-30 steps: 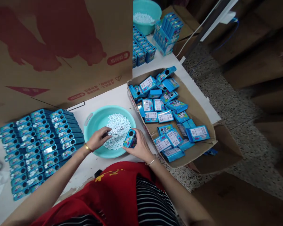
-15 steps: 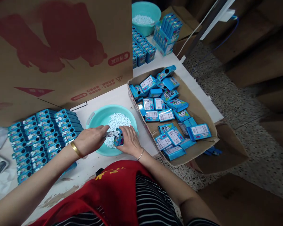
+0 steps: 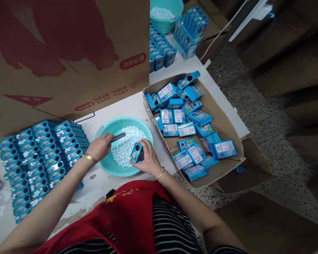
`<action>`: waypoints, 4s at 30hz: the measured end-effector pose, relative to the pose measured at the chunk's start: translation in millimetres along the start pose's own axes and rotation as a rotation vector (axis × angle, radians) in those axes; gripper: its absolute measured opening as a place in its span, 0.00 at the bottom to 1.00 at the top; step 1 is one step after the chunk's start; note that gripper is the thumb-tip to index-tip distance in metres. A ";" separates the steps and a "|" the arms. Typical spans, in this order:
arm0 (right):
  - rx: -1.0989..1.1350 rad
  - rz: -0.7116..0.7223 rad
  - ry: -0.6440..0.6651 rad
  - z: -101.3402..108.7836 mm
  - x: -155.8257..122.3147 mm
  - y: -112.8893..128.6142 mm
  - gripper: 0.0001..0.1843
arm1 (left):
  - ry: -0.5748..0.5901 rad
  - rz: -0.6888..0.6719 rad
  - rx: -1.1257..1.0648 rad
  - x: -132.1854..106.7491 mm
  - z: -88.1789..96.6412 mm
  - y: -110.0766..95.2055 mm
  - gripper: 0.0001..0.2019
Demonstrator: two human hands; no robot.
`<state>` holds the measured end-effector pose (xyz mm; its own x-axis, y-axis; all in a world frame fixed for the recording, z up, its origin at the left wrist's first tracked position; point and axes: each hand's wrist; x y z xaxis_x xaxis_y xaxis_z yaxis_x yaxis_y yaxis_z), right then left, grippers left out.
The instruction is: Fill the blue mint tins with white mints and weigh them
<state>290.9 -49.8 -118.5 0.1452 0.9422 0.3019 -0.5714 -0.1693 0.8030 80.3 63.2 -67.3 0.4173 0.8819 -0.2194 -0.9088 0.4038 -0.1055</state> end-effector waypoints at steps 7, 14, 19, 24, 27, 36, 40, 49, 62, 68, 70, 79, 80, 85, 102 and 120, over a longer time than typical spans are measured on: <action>0.110 -0.122 -0.006 9.6 -7.4 4.6 0.47 | 0.018 -0.031 -0.185 19.8 -119.4 -0.6 0.18; 0.116 -0.222 0.001 12.7 -13.6 0.5 0.46 | 0.086 -0.157 -0.533 -7.6 -146.9 -24.7 0.21; 0.116 -0.230 0.033 13.5 -17.1 -0.5 0.46 | 0.070 -0.198 -0.724 -15.8 -126.0 -14.8 0.16; 0.076 -0.197 0.037 -3.0 -21.7 -5.8 0.46 | -0.031 -0.234 -0.813 -19.6 -65.7 14.1 0.16; 0.045 -0.156 0.013 -18.5 -19.6 -11.3 0.46 | -0.069 -0.309 -0.793 -22.6 -23.5 24.6 0.15; -0.030 0.075 0.011 -37.2 -9.6 -14.1 0.41 | 0.212 -0.257 -0.128 -22.2 47.9 -23.3 0.15; -0.045 0.104 0.005 -41.7 -16.0 -16.5 0.41 | 0.239 -0.223 0.145 -27.5 76.9 -68.2 0.18; 0.041 -0.064 -0.010 -23.0 -7.4 -17.7 0.45 | -0.042 -0.173 0.038 -8.6 4.8 -10.8 0.17; 0.144 -0.269 -0.100 -2.4 3.4 -34.0 0.46 | 0.208 -0.357 -0.532 -29.0 -142.1 -22.4 0.20; 0.177 -0.241 -0.060 -3.0 7.8 -39.5 0.45 | 0.200 -0.345 -0.710 -45.4 -105.2 3.0 0.17; 0.156 -0.197 -0.029 -3.2 6.7 -40.2 0.44 | 0.152 -0.328 -0.747 -48.8 -79.7 14.6 0.16; 0.078 0.035 0.110 -21.5 -6.6 -32.2 0.45 | 0.041 -0.321 -0.444 -37.9 19.5 1.8 0.15; 0.075 0.049 0.114 -24.1 -7.9 -30.0 0.45 | 0.057 -0.308 -0.353 -36.2 24.7 -7.2 0.15; 0.041 0.066 0.085 -34.1 -13.8 -25.8 0.44 | 0.112 -0.209 0.076 -37.0 46.1 -57.1 0.15; 0.035 -0.085 0.037 -14.2 -2.1 -34.6 0.45 | 0.080 -0.124 -0.192 0.2 -91.5 1.0 0.16; 0.057 -0.139 0.044 -12.3 1.5 -42.8 0.44 | 0.293 -0.160 -0.921 -49.2 -56.7 20.4 0.15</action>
<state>305.6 -37.5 -158.8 0.1832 0.9694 0.1635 -0.5009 -0.0510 0.8640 41.4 14.3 -113.6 0.6329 0.6877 -0.3557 -0.5343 0.0555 -0.8435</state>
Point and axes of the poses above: each hand's wrist, its own x-axis towards the middle knuckle, its own z-axis out of the back of the hand, y = z × x, and after that the axes turned 15 degrees about -y, right-handed
